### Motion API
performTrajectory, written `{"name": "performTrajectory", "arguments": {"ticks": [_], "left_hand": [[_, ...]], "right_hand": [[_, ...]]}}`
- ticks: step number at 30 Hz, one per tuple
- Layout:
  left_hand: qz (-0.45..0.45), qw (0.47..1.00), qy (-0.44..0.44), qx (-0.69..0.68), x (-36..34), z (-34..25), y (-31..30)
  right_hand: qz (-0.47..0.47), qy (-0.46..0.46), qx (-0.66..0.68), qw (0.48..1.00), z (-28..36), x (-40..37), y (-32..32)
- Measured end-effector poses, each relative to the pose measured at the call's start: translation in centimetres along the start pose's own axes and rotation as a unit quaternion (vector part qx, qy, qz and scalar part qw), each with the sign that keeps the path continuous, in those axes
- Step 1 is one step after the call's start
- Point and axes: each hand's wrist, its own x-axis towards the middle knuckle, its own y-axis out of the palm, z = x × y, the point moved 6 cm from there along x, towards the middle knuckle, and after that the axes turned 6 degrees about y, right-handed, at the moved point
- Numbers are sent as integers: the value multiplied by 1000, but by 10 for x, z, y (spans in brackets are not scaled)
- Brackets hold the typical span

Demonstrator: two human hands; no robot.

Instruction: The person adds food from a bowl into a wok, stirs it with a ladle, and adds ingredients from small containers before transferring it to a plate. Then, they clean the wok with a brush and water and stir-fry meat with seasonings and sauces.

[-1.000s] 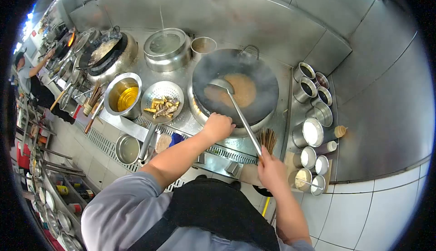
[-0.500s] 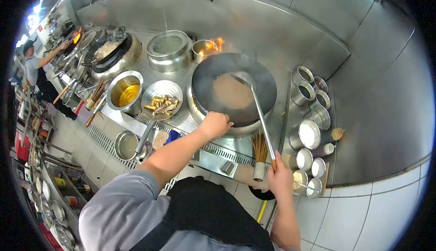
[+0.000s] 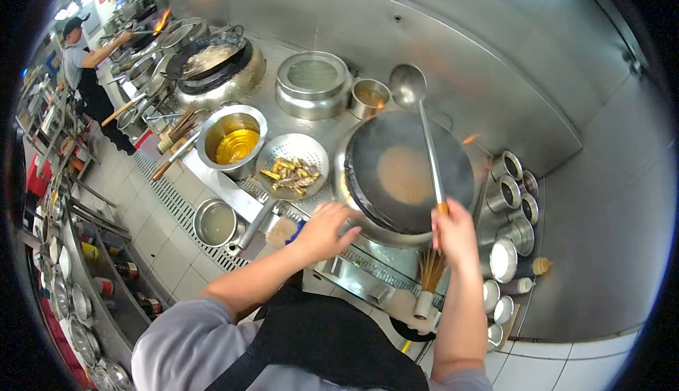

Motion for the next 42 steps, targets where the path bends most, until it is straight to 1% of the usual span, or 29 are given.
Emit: {"name": "performTrajectory", "arguments": {"ticks": [3, 5, 6, 7, 9, 10, 12, 13, 14, 15, 16, 18, 20, 22, 26, 27, 28, 29, 30, 31, 32, 34, 36, 37, 38, 39, 40, 41, 42], "left_hand": [[20, 994, -108, 11, -54, 38, -55], [18, 986, -167, 21, -90, 63, -85], [13, 980, -193, 36, -107, 74, -98], [12, 981, -192, 37, -118, 84, -109], [4, 966, -252, 52, -142, 104, -132], [4, 966, -252, 53, -148, 107, -141], [-32, 941, -331, 59, -162, 123, -163], [-55, 940, -329, 66, -166, 129, -171], [-51, 942, -326, 67, -167, 133, -177], [-61, 937, -339, 66, -168, 138, -184], [-69, 932, -350, 65, -168, 143, -190], [-62, 940, -328, 65, -156, 146, -201], [-66, 944, -310, 94, -146, 147, -214], [-64, 952, -287, 84, -138, 149, -220], [-88, 947, -298, 87, -138, 148, -227], [-88, 943, -311, 77, -144, 150, -224], [-89, 939, -325, 67, -148, 152, -220], [-88, 940, -323, 64, -151, 153, -216], [-72, 943, -321, 50, -153, 155, -210], [-56, 945, -320, 37, -152, 155, -204], [-53, 946, -319, 34, -150, 154, -202], [-25, 958, -285, 29, -138, 151, -194], [-24, 955, -293, 24, -133, 151, -191], [-30, 958, -284, 23, -130, 151, -190], [-35, 961, -273, 20, -127, 150, -188], [-30, 963, -268, 17, -125, 150, -187], [-24, 961, -273, 27, -124, 151, -187], [-17, 960, -277, 36, -123, 152, -186], [-7, 964, -266, 29, -118, 151, -183]], "right_hand": [[46, 7, 27, 999, 47, 94, 63], [63, 7, -2, 998, 61, 155, 118], [43, 5, -35, 998, 63, 180, 145], [17, -8, -94, 995, 60, 205, 170], [32, 15, -65, 997, 41, 244, 218], [32, 33, -81, 996, 49, 241, 236], [133, 154, 104, 974, 51, 244, 267], [132, 153, 108, 973, 61, 249, 270], [192, 235, 262, 916, 68, 251, 278], [243, 307, 408, 825, 77, 251, 285], [237, 302, 417, 824, 81, 262, 284], [304, 253, 625, 673, 102, 286, 288], [297, 227, 692, 618, 109, 308, 299], [321, 154, 671, 651, 118, 314, 311], [341, 138, 654, 661, 122, 310, 307], [293, 125, 560, 765, 115, 315, 302], [238, 110, 452, 853, 110, 317, 295], [176, 86, 290, 937, 103, 321, 288], [172, 84, 290, 938, 108, 311, 288], [93, 51, 11, 994, 114, 294, 282], [7, 18, -268, 963, 116, 279, 276], [-107, -108, -391, 908, 96, 275, 273], [-137, -130, -401, 896, 94, 263, 271], [-51, -42, -348, 935, 84, 265, 273], [35, 45, -285, 957, 74, 264, 275], [102, 114, -59, 986, 66, 264, 277], [93, 115, -54, 988, 66, 268, 269], [159, 195, 164, 954, 61, 268, 268], [216, 257, 374, 864, 67, 261, 266]]}}
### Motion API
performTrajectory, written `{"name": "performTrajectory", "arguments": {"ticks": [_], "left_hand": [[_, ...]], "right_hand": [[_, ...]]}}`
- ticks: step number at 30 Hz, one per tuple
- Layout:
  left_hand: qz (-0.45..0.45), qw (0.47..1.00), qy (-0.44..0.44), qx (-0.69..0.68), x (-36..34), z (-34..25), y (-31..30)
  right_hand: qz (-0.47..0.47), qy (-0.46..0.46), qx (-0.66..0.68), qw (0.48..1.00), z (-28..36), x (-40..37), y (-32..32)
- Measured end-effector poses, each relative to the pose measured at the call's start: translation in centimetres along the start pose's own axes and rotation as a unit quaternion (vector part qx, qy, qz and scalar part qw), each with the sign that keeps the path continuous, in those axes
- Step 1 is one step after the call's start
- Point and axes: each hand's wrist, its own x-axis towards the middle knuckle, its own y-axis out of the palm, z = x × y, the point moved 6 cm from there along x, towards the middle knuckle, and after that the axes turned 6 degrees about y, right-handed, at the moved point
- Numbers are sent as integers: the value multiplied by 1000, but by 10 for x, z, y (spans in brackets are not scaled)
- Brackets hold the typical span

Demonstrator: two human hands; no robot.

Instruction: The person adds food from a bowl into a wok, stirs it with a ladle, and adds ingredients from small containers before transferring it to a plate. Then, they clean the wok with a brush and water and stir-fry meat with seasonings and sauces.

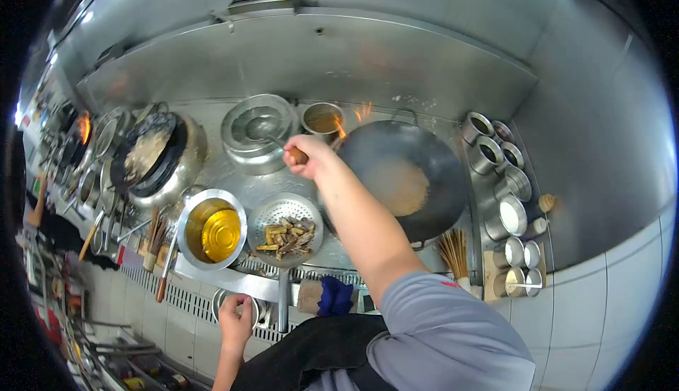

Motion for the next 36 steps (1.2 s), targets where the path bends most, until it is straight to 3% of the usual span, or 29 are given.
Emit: {"name": "performTrajectory", "arguments": {"ticks": [4, 6, 9, 12, 15, 16, 19, 20, 22, 25, 29, 32, 34, 36], "left_hand": [[1, 1000, 16, -22, 8, -8, 9], [9, 999, 31, -11, 12, -23, 12], [22, 998, 53, -26, 14, -39, 18], [26, 997, 60, -40, 7, -50, 26], [27, 996, 75, -36, -3, -62, 28], [30, 996, 78, -31, -9, -67, 29], [9, 998, 62, -25, -28, -84, 34], [1, 998, 59, -17, -35, -91, 38], [10, 999, 38, -6, -51, -110, 50], [31, 998, 47, -21, -75, -142, 84], [89, 989, 107, -50, -100, -203, 142], [123, 977, 150, -85, -109, -237, 192], [158, 963, 196, -98, -112, -278, 217], [203, 943, 240, -105, -116, -307, 245]], "right_hand": [[79, 12, 144, 986, 28, -24, 10], [90, -48, 225, 969, 58, -30, 8], [96, -108, 217, 965, 111, -46, -7], [9, -156, 211, 965, 159, -71, -41], [-95, -185, 97, 973, 190, -109, -92], [-106, -157, 44, 981, 195, -125, -111], [-236, -185, -32, 953, 203, -183, -181], [-312, -206, -71, 925, 202, -212, -202], [-374, -175, -199, 889, 196, -265, -239], [-430, -113, -287, 848, 176, -329, -299], [-438, -90, -397, 801, 126, -418, -348], [-425, -97, -417, 798, 79, -479, -376], [-399, -138, -371, 827, 42, -512, -395], [-341, -178, -227, 895, -1, -548, -407]]}}
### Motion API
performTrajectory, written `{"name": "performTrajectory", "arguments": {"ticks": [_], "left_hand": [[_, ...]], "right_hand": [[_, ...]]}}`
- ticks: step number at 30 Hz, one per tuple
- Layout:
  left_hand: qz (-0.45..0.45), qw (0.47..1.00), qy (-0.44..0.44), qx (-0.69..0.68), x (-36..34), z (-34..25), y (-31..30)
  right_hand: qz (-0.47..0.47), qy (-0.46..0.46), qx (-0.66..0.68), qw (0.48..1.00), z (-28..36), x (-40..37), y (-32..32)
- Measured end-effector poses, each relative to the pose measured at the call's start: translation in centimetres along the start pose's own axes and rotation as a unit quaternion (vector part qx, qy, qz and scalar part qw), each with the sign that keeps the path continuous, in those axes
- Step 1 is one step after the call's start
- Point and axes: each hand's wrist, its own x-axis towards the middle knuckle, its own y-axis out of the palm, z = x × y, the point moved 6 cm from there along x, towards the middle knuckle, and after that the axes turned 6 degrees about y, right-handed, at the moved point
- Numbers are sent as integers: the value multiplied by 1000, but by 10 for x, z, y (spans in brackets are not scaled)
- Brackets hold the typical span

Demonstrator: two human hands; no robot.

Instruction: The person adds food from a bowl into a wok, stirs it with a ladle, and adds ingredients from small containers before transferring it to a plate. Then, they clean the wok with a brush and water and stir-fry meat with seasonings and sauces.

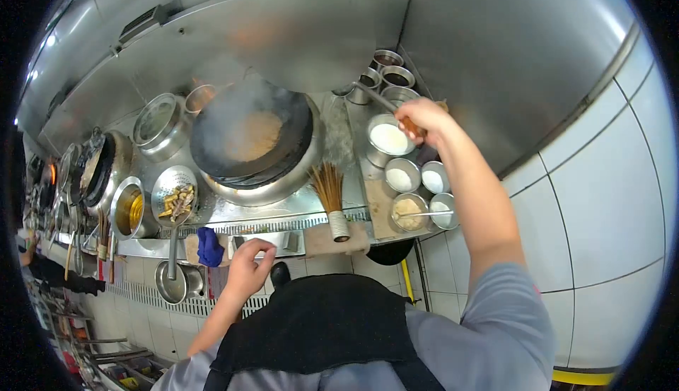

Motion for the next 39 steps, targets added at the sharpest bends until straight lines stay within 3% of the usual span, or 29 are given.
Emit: {"name": "performTrajectory", "arguments": {"ticks": [2, 4, 6, 9, 10, 14, 16, 18, 20, 22, 24, 26, 28, 29, 30, 31, 33, 39], "left_hand": [[52, 998, 22, -26, 20, -21, 21], [78, 995, 51, -25, 35, -25, 43], [106, 991, 79, -28, 49, -34, 61], [128, 983, 115, -60, 69, -47, 89], [134, 981, 122, -65, 77, -49, 100], [185, 973, 115, -78, 110, -44, 155], [184, 974, 117, -69, 129, -34, 183], [182, 976, 105, -62, 147, -22, 208], [178, 978, 92, -54, 165, -14, 229], [162, 983, 49, -72, 185, -2, 245], [172, 982, -3, -80, 209, 21, 271], [188, 977, -57, -88, 228, 52, 303], [212, 925, -230, -216, 241, 79, 330], [211, 925, -229, -217, 246, 78, 334], [196, 903, -306, -229, 247, 74, 330], [179, 875, -381, -241, 247, 76, 330], [188, 872, -388, -230, 257, 80, 334], [143, 883, -379, -238, 269, 104, 346]], "right_hand": [[21, 28, 175, 984, -31, -39, -12], [70, 36, 263, 962, -71, -59, -32], [37, 26, 280, 959, -94, -92, -38], [-3, 25, 243, 970, -121, -135, -44], [-45, 23, 206, 977, -125, -149, -46], [-67, 4, 64, 996, -149, -170, -54], [-92, -2, -2, 996, -155, -176, -48], [-187, 6, -84, 979, -169, -179, -49], [-207, -34, -105, 972, -209, -167, -53], [-293, -154, -170, 928, -221, -173, -49], [-305, -132, -156, 930, -226, -169, -44], [-217, 70, -71, 971, -216, -167, -32], [-237, 71, -100, 964, -213, -155, -36], [-270, 11, -235, 934, -210, -143, -40], [-298, -50, -363, 881, -204, -135, -39], [-300, -51, -364, 880, -205, -129, -36], [-310, 0, -423, 852, -211, -121, -24], [-310, -46, -405, 859, -211, -130, -16]]}}
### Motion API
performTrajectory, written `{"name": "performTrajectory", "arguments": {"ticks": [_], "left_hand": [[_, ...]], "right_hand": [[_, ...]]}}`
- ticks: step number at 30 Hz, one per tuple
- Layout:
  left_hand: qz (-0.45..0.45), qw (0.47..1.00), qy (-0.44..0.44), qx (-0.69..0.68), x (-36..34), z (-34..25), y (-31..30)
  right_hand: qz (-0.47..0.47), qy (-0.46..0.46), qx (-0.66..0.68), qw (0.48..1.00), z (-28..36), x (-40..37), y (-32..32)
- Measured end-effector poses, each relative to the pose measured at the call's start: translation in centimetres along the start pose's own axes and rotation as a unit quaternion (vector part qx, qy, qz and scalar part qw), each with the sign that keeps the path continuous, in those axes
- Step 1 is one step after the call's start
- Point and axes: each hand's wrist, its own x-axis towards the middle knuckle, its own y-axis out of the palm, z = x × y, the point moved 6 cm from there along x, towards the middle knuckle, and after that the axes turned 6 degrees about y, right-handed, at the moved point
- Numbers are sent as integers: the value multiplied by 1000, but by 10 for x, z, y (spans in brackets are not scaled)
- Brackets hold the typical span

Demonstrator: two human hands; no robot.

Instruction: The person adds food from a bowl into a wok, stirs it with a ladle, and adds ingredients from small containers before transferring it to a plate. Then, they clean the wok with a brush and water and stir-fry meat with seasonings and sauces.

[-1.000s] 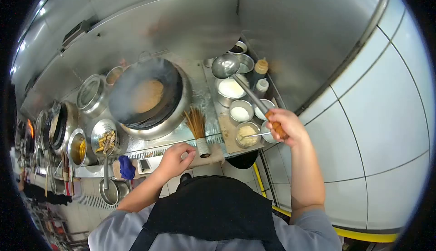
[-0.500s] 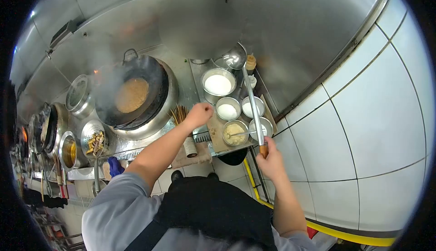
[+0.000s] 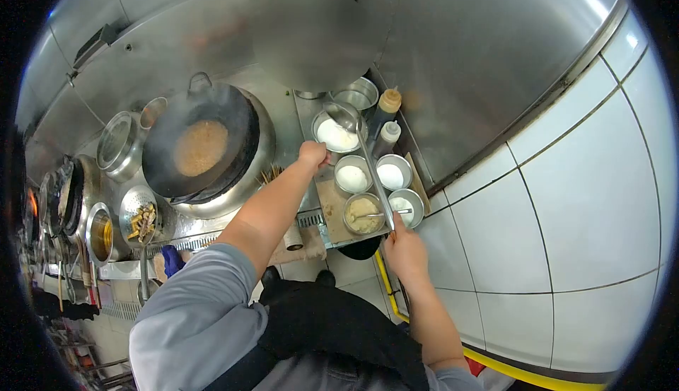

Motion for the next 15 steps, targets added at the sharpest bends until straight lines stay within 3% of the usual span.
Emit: {"name": "performTrajectory", "arguments": {"ticks": [2, 4, 8, 10, 15], "left_hand": [[-3, 1000, 11, -14, 4, 6, 3], [-12, 999, 15, -40, 4, 1, 2], [-30, 999, 21, -28, 6, 8, -1], [-21, 998, 24, -53, 11, 8, 3], [-1, 1000, 26, -15, 8, 5, -2]], "right_hand": [[-20, -4, -7, 1000, 4, -2, -3], [25, 19, -81, 996, 10, 3, 1], [49, 26, -2, 998, 10, -2, -5], [7, 8, -84, 996, 13, 2, 0], [27, 3, -8, 1000, 12, 0, -9]]}}
